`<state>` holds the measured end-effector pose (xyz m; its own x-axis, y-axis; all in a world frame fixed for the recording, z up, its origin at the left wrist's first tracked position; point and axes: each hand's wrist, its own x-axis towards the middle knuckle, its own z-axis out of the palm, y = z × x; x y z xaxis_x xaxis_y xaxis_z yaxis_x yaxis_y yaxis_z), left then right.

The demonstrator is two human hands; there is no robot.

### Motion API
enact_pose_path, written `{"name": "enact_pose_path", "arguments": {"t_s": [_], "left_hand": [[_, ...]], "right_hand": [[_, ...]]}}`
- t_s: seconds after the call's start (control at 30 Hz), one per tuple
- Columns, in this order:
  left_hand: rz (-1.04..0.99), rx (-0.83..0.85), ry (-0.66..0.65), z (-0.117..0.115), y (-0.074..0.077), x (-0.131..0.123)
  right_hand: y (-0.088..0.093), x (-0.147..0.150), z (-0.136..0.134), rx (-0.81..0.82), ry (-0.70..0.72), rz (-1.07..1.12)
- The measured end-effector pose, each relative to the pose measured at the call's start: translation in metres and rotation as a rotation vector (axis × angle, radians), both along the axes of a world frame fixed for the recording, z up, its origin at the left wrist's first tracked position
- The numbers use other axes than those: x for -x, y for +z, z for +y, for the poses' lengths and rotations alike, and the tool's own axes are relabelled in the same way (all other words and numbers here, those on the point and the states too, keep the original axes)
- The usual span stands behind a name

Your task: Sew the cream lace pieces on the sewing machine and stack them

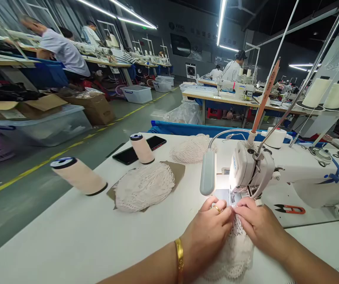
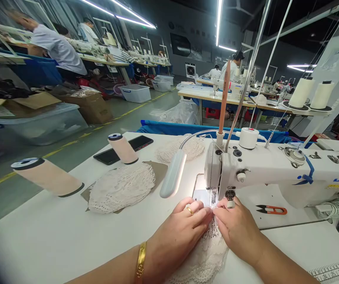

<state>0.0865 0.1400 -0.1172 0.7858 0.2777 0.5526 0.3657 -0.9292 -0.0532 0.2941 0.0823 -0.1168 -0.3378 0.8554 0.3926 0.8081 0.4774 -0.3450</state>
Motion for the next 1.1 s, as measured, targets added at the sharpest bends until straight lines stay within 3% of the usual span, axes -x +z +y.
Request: {"name": "enact_pose_path", "arguments": {"t_s": [0.37,0.6,1.1], "left_hand": [[0.103,0.161,0.082,-0.003,0.009,0.002],[0.132,0.162,0.117,-0.002,0.010,-0.001],[0.071,0.155,0.145,0.001,0.008,-0.004]], "right_hand": [[-0.003,-0.003,0.005,-0.039,-0.057,-0.024],[-0.003,-0.004,0.007,-0.034,-0.080,-0.026],[-0.003,-0.003,0.013,-0.188,-0.117,-0.046]]}}
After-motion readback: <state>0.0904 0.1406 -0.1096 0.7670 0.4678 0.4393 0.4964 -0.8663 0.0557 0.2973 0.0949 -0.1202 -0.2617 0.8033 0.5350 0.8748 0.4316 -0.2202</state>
